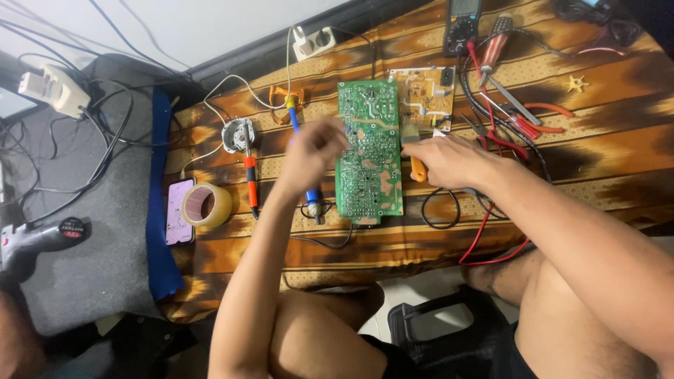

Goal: Repairing a circuit board by desoldering and soldering components using specialized tools.

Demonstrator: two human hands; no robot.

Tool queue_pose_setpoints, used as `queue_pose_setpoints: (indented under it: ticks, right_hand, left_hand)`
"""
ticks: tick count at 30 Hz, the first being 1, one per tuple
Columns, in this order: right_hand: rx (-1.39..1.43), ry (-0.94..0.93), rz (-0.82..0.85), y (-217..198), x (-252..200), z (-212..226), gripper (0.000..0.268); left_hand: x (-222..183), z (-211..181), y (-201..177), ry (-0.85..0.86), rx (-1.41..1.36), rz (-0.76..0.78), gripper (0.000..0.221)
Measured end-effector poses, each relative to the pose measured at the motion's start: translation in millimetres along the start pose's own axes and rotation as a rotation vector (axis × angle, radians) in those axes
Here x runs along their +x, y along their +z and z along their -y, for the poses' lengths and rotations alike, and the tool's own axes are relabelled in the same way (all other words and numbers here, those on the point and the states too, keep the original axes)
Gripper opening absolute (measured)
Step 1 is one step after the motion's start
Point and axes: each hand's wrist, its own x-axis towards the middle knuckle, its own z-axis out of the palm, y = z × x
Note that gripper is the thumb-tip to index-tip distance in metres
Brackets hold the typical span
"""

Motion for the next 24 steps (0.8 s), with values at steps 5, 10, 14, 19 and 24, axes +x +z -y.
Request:
queue_pose_setpoints:
  ticks: [5, 10, 14, 19, 24]
  right_hand:
    - [0.080, -0.004, 0.009, -5, 0, 3, 0.040]
    - [0.240, -0.163, -0.248, -8, 5, 0, 0.019]
    - [0.210, -0.261, -0.536, -9, 7, 6, 0.028]
    - [0.147, -0.268, -0.392, -11, -7, 40, 0.035]
    - [0.318, -0.203, -0.318, -12, -12, 38, 0.028]
  left_hand:
    - [-48, -52, 62, -0.186, 0.130, 0.735, 0.015]
    - [-57, -30, 88, -0.330, 0.265, 1.022, 0.022]
    - [-36, 18, 58, -0.326, 0.922, 0.376, 0.031]
    - [-31, 71, 16, -0.525, 1.031, 0.051, 0.040]
    - [-24, 74, 16, -0.557, 0.697, 0.006, 0.044]
